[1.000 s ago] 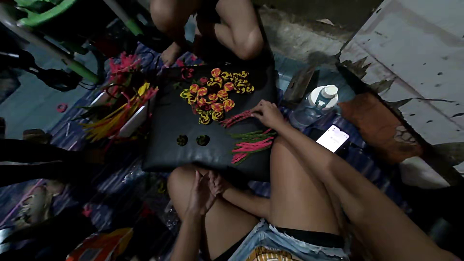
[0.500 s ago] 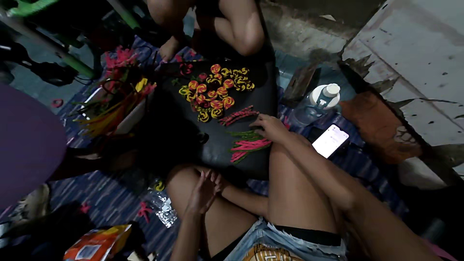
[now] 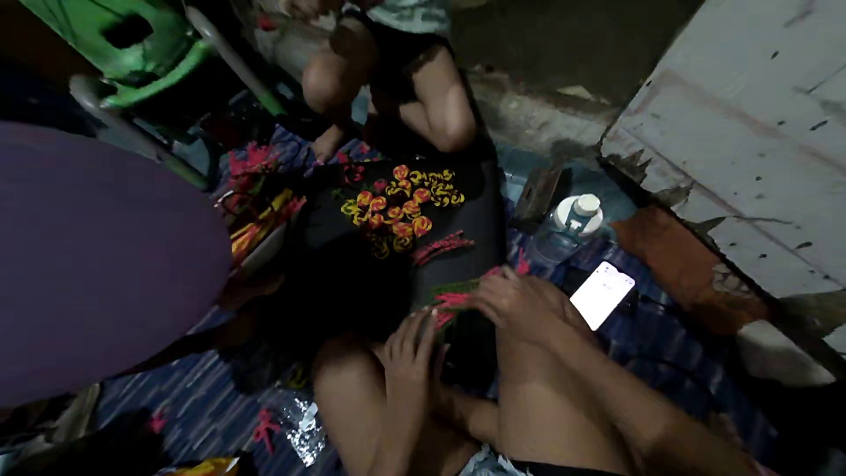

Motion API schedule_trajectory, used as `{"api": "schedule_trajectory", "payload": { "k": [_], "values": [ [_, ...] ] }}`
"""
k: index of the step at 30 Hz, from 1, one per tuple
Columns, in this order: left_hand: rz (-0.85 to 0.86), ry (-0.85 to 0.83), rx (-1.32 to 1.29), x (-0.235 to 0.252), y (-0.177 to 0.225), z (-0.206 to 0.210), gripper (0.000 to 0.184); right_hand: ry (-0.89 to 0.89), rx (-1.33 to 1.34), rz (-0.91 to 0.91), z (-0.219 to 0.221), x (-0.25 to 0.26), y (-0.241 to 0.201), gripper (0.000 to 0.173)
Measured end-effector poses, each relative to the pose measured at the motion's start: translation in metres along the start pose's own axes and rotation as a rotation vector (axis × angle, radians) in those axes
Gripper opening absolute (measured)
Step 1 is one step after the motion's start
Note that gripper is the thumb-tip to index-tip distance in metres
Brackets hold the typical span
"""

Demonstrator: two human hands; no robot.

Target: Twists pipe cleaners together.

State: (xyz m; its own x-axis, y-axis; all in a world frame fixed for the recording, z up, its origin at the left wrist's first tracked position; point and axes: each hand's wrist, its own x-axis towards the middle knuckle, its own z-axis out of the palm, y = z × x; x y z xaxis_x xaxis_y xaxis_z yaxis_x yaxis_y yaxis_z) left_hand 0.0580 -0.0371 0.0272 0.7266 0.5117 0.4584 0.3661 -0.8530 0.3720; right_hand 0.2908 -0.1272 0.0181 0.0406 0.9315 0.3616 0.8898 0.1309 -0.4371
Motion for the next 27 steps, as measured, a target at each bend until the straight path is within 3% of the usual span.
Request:
{"api": "schedule_trajectory", "payload": {
  "k": [3,6,10,13,16,20,23,27],
  "values": [
    [0.070,-0.093,-0.068,0.000,-0.003,0.005,0.026,0.073,0.154,0.013,-0.016,-0.024,-0.022,0.019],
    [-0.007,-0.238,-0.222,-0.013,-0.003,0.002,0.015,0.094,0.281,0.087,-0.026,-0.041,-0.023,0.020],
    [-0.235,-0.429,-0.460,-0.017,0.007,-0.010,0.028,0.056,0.510,0.223,-0.033,-0.046,-0.026,0.016],
    [-0.284,-0.536,-0.576,-0.010,0.032,-0.015,0.046,-0.009,0.540,0.197,-0.032,-0.038,-0.044,0.013],
    [-0.428,-0.501,-0.627,-0.012,0.047,-0.011,0.029,-0.018,0.453,0.301,-0.030,-0.028,-0.048,0.019],
    [-0.536,-0.335,-0.672,-0.029,0.030,-0.015,0.028,0.007,0.306,0.582,-0.040,-0.021,-0.008,0.035],
    [-0.634,-0.311,-0.763,-0.045,0.019,-0.021,0.022,-0.133,0.243,0.753,-0.049,-0.017,0.013,0.027],
    [-0.728,-0.348,-0.814,-0.058,0.018,-0.026,0.021,-0.261,0.152,0.684,-0.031,-0.011,0.026,0.019]
  ]
}}
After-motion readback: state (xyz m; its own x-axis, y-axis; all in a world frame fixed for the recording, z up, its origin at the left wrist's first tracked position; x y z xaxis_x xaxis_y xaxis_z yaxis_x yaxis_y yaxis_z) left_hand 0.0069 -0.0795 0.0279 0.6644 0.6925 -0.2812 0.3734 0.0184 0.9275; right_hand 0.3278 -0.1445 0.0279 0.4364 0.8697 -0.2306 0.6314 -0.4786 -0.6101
